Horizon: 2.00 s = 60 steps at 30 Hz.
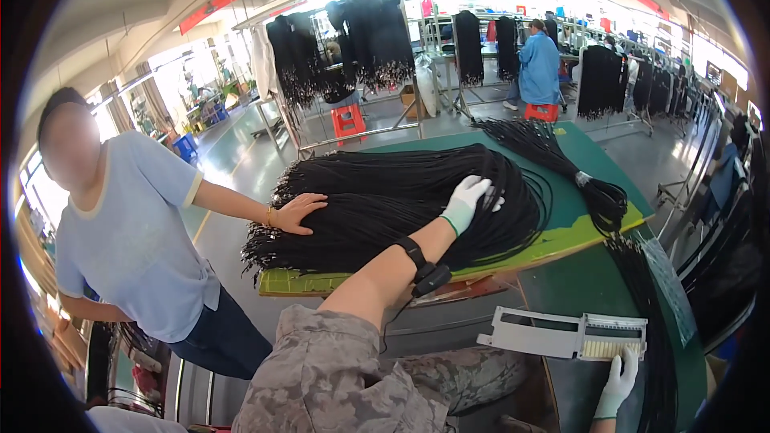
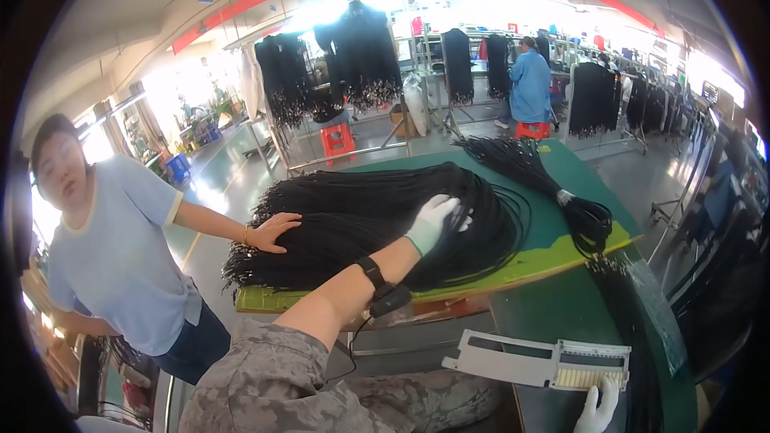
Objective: Placing and organizing black electrical wires into a metal assembly fixture at an industrial workstation.
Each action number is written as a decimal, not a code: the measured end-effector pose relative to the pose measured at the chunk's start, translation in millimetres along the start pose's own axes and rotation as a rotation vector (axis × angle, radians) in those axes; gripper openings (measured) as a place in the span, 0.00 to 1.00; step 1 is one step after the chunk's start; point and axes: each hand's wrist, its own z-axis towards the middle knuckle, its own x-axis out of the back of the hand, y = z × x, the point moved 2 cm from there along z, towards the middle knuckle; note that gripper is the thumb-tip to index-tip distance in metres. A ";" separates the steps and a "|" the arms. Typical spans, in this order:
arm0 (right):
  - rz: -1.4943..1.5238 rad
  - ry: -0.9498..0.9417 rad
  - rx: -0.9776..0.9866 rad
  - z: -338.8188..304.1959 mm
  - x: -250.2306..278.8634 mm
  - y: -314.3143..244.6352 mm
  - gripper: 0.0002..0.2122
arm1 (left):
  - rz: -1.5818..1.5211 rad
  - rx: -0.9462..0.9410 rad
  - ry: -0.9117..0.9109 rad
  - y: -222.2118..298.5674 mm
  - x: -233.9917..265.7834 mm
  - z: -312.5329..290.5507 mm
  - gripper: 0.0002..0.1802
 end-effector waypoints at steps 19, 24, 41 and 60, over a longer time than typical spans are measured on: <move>0.489 0.004 -0.028 -14.7 18.5 -42.3 0.17 | 0.139 0.009 -0.086 -1.3 -22.3 -0.4 0.09; 0.045 -0.017 0.088 -16.1 7.9 -30.4 0.16 | -0.055 -0.074 0.024 -7.5 -13.5 -8.2 0.09; 0.667 -0.584 0.629 33.0 -10.0 -356.2 0.49 | -0.109 -0.071 -0.002 -11.1 -18.8 0.6 0.08; -0.111 0.209 0.003 5.9 21.1 -43.0 0.26 | 0.136 -0.036 -0.162 5.6 -21.1 10.0 0.14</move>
